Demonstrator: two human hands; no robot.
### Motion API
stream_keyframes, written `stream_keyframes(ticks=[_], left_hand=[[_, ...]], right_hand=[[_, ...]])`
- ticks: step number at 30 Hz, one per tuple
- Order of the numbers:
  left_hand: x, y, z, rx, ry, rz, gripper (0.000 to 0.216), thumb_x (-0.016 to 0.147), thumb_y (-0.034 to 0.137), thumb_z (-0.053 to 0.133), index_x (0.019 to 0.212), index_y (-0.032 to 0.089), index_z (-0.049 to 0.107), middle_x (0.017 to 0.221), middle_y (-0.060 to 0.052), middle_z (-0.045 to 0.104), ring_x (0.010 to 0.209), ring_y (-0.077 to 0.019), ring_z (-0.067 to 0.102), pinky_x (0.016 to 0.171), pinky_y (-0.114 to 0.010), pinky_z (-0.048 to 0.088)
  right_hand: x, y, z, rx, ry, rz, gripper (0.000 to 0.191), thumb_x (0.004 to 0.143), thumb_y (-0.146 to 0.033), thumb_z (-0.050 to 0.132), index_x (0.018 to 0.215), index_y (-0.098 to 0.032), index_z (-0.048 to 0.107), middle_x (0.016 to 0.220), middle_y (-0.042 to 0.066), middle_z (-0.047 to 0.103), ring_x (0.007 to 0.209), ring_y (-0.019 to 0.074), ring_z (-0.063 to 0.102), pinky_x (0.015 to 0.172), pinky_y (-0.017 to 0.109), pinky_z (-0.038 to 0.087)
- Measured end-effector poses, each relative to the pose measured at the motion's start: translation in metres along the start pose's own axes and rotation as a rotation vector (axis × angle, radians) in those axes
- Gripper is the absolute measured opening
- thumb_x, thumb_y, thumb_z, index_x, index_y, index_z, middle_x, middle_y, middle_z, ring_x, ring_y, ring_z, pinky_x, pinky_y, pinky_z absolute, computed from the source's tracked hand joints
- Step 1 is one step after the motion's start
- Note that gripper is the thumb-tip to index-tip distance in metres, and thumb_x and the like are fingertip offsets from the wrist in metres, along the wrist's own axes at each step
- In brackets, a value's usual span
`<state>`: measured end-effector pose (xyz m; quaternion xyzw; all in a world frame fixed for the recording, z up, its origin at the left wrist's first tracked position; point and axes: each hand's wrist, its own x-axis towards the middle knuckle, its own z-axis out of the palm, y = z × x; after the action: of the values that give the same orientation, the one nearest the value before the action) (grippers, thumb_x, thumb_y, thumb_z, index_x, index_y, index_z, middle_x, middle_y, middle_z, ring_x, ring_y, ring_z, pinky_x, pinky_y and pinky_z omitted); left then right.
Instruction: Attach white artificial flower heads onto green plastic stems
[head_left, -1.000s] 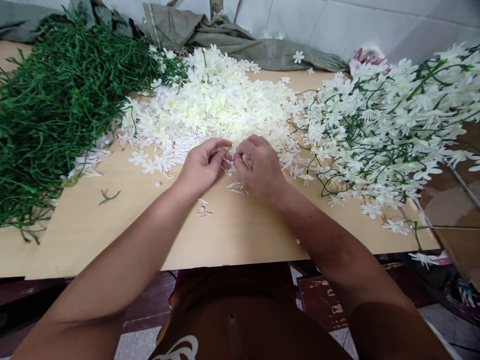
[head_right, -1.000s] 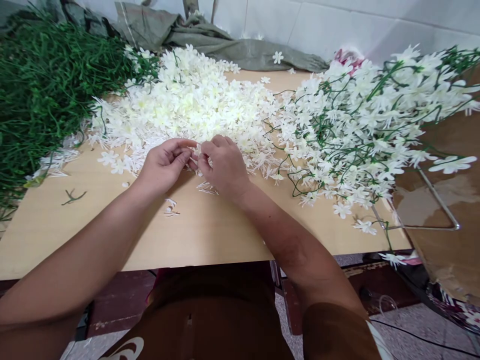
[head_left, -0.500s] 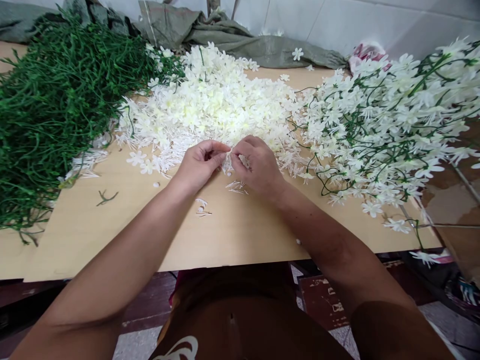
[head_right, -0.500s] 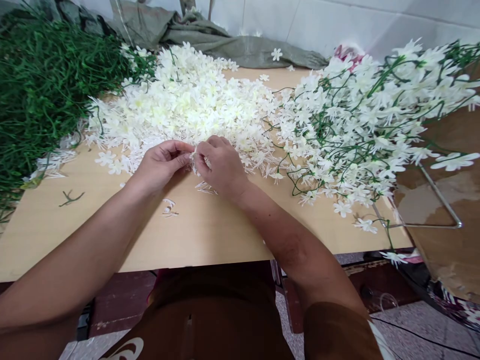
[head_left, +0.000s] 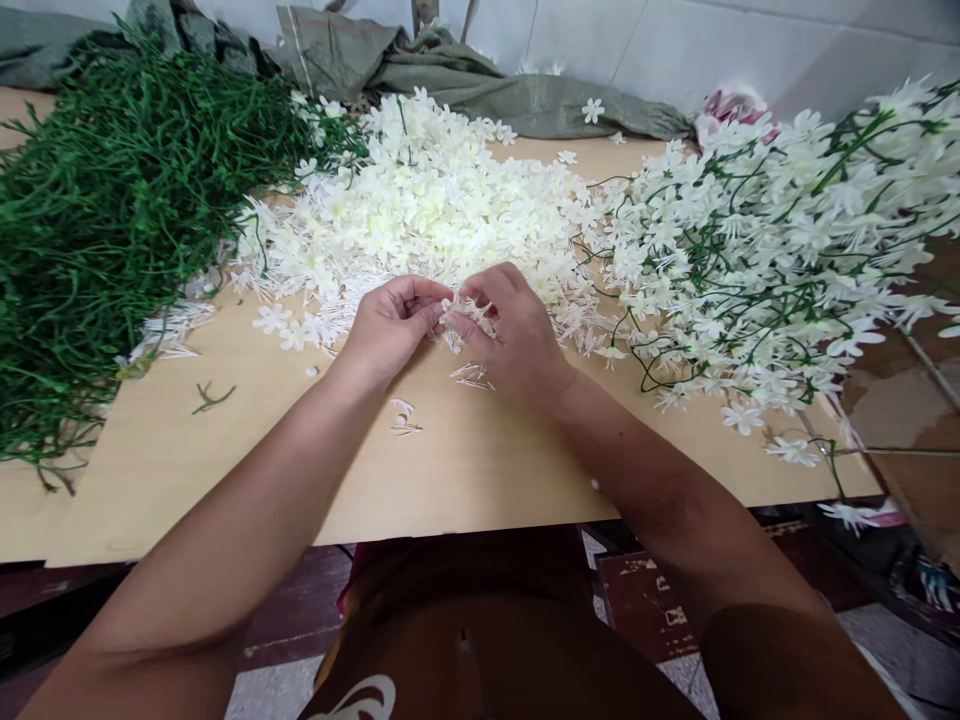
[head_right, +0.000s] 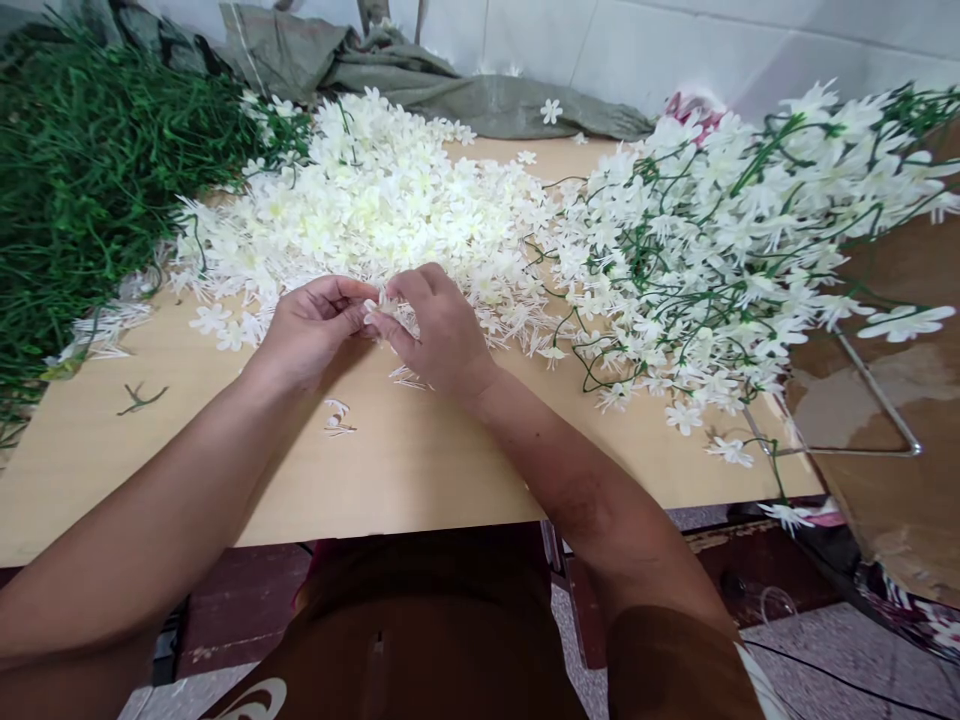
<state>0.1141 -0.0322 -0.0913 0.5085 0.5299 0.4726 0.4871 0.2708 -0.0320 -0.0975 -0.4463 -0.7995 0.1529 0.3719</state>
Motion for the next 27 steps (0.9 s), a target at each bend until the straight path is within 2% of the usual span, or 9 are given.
stream_keyframes(ticks=[3,7,11,17,21,23,24,26,27], left_hand=[[-0.001,0.001,0.001,0.072,-0.013,0.058,0.014,0.073,0.006,0.058,0.078,0.018,0.062,0.067,0.002,0.061,0.063,-0.0097,0.058,0.061,-0.024,0.048],[-0.001,-0.002,0.002,0.109,-0.049,0.095,0.015,0.073,0.005,0.057,0.079,0.019,0.057,0.063,0.003,0.055,0.062,-0.0103,0.056,0.061,-0.024,0.046],[-0.001,-0.002,0.002,0.086,-0.050,0.081,0.018,0.075,0.003,0.055,0.080,0.019,0.053,0.060,0.005,0.051,0.057,-0.0085,0.051,0.058,-0.023,0.040],[-0.006,0.006,0.004,0.044,-0.107,0.042,0.015,0.076,0.003,0.054,0.080,0.017,0.052,0.062,0.007,0.049,0.058,-0.0064,0.045,0.060,-0.022,0.037],[-0.010,0.013,-0.012,0.257,-0.210,0.019,0.006,0.081,0.010,0.054,0.083,0.015,0.057,0.068,0.003,0.052,0.062,-0.0084,0.047,0.062,-0.024,0.037],[-0.011,0.019,-0.035,0.514,-0.147,0.074,0.011,0.083,0.012,0.052,0.085,0.015,0.062,0.079,-0.001,0.060,0.071,-0.0119,0.051,0.068,-0.027,0.040],[-0.012,0.022,-0.051,0.681,-0.060,0.122,0.013,0.083,0.012,0.052,0.085,0.015,0.064,0.087,-0.004,0.062,0.079,-0.0145,0.054,0.073,-0.029,0.041],[-0.013,0.026,-0.088,0.993,0.229,0.182,0.019,0.085,0.014,0.050,0.091,0.017,0.068,0.098,-0.007,0.062,0.091,-0.0198,0.054,0.080,-0.034,0.041],[-0.014,0.027,-0.108,1.113,0.363,0.161,0.025,0.086,0.013,0.047,0.097,0.018,0.069,0.104,-0.010,0.060,0.097,-0.0227,0.053,0.082,-0.036,0.040]], right_hand=[[0.000,0.001,-0.002,0.124,-0.064,0.064,0.032,0.081,-0.040,0.064,0.103,-0.020,0.052,0.102,0.006,0.056,0.081,0.0141,0.053,0.071,0.029,0.046],[0.000,-0.002,-0.002,0.131,-0.179,0.082,0.017,0.084,-0.035,0.058,0.086,-0.019,0.052,0.076,-0.001,0.056,0.067,0.0115,0.047,0.065,0.026,0.039],[0.000,-0.002,-0.002,0.059,-0.134,0.029,0.018,0.088,-0.028,0.047,0.072,-0.021,0.048,0.066,-0.002,0.052,0.062,0.0117,0.043,0.061,0.026,0.033],[-0.002,-0.001,-0.003,0.051,-0.032,-0.046,0.021,0.087,-0.025,0.050,0.066,-0.021,0.046,0.057,-0.004,0.044,0.053,0.0102,0.036,0.055,0.025,0.028],[-0.002,0.001,-0.009,0.056,-0.006,-0.104,0.023,0.086,-0.025,0.052,0.065,-0.021,0.045,0.056,-0.004,0.043,0.052,0.0103,0.036,0.054,0.025,0.029],[-0.001,0.003,-0.015,0.062,0.015,-0.107,0.022,0.086,-0.025,0.052,0.065,-0.020,0.046,0.057,-0.003,0.045,0.052,0.0103,0.037,0.053,0.025,0.030],[-0.001,0.005,-0.017,0.066,0.024,-0.104,0.022,0.086,-0.025,0.051,0.065,-0.020,0.046,0.058,-0.003,0.046,0.052,0.0103,0.038,0.053,0.025,0.031],[0.000,0.008,-0.022,0.072,0.034,-0.098,0.021,0.086,-0.025,0.052,0.065,-0.020,0.048,0.059,-0.002,0.047,0.053,0.0106,0.039,0.053,0.025,0.032],[0.000,0.009,-0.023,0.074,0.038,-0.095,0.021,0.086,-0.025,0.052,0.066,-0.020,0.048,0.059,-0.002,0.048,0.053,0.0108,0.040,0.053,0.025,0.032]])
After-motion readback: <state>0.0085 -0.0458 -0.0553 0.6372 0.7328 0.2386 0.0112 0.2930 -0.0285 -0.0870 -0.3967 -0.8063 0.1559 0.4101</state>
